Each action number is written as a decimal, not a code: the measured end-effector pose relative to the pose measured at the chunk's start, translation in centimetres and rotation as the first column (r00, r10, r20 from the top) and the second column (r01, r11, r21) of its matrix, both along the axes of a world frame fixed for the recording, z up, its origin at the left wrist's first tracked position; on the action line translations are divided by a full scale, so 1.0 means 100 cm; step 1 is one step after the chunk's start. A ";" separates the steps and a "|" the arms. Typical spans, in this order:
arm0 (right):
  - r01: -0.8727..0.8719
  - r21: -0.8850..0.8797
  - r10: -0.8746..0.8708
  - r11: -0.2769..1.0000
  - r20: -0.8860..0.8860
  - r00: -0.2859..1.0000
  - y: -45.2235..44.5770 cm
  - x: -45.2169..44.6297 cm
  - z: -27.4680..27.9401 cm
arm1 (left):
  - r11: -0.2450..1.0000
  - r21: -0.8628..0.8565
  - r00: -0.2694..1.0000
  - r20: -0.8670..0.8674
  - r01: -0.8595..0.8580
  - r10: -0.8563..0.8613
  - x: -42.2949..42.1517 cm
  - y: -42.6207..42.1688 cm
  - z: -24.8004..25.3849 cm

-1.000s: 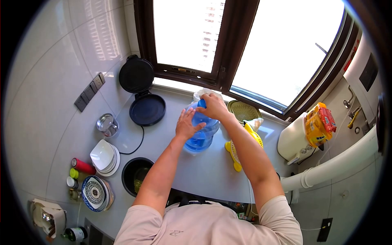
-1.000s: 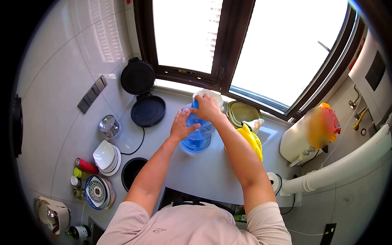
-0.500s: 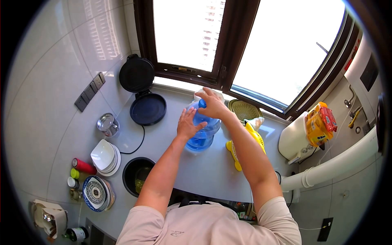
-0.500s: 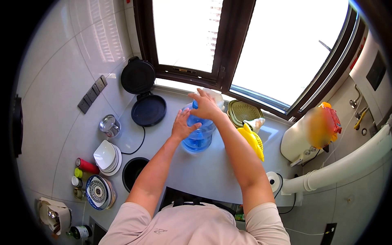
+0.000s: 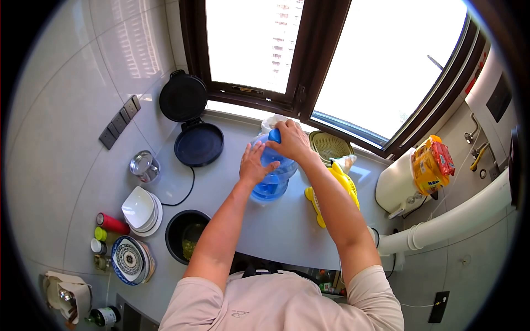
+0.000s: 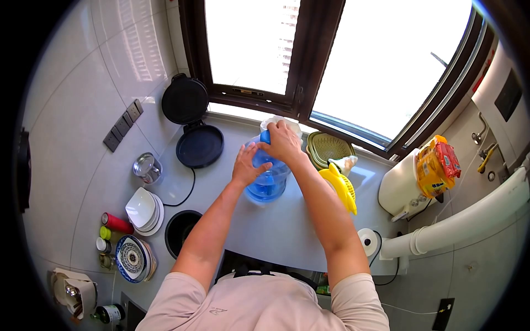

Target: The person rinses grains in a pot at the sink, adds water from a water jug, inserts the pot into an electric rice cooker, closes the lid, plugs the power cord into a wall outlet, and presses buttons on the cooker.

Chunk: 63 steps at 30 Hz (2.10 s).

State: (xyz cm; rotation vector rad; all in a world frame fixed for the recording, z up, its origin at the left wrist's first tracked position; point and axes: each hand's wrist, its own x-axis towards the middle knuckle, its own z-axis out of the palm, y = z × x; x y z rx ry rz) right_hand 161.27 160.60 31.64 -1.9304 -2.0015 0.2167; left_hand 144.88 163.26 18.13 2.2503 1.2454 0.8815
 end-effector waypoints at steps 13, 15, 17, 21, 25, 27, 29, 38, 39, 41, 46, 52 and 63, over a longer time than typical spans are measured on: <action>-0.362 0.115 0.366 0.925 -0.018 0.930 0.015 0.013 -0.001 | 1.000 -0.015 1.000 0.010 -0.020 0.020 0.001 0.000 -0.004; -0.099 0.060 0.098 0.993 0.024 0.995 0.007 0.001 0.000 | 1.000 -0.018 1.000 0.003 -0.018 0.018 0.003 0.000 -0.002; 0.169 -0.009 -0.167 0.986 0.112 0.980 -0.004 -0.023 0.019 | 1.000 -0.027 1.000 0.003 -0.008 0.008 0.002 0.001 -0.004; -0.075 0.076 0.070 0.994 0.075 0.995 0.008 -0.003 0.003 | 1.000 -0.016 1.000 -0.009 -0.010 0.010 -0.001 0.001 -0.003; -0.199 0.220 0.248 0.955 -0.225 0.942 -0.001 0.019 0.010 | 1.000 -0.018 0.999 -0.033 -0.016 0.015 0.003 0.002 -0.004; -0.143 0.249 0.218 0.958 -0.304 0.927 -0.016 0.020 0.015 | 0.999 -0.005 0.999 -0.037 -0.032 0.031 0.002 -0.001 -0.004; 0.000 0.220 0.080 0.975 -0.355 0.932 -0.036 0.019 0.004 | 0.998 0.020 0.997 -0.057 -0.059 0.060 0.005 -0.006 -0.006; 0.218 0.440 0.001 0.871 -0.445 0.895 -0.121 0.027 -0.116 | 0.954 -0.043 0.880 0.377 -0.296 0.290 0.013 -0.104 -0.085; 0.219 0.458 -0.013 0.862 -0.411 0.911 -0.130 0.027 -0.130 | 0.944 -0.070 0.865 0.382 -0.323 0.325 0.014 -0.117 -0.098; 0.235 0.344 -0.055 0.909 -0.461 0.886 -0.146 0.027 -0.164 | 0.964 -0.105 0.933 0.247 -0.244 0.263 0.014 -0.146 -0.126; 0.246 0.102 -0.171 0.964 -0.468 0.867 -0.171 0.033 -0.286 | 0.871 -0.489 0.993 0.118 0.038 0.024 0.033 -0.178 -0.191; 0.234 0.022 -0.210 0.972 -0.366 0.907 -0.191 0.035 -0.338 | 0.824 -0.567 0.998 -0.052 0.004 -0.041 0.037 -0.188 -0.218; 0.258 0.247 -0.060 0.934 -0.605 0.794 -0.143 0.010 -0.279 | 0.879 -0.372 0.927 0.104 -0.299 0.360 -0.001 -0.118 -0.188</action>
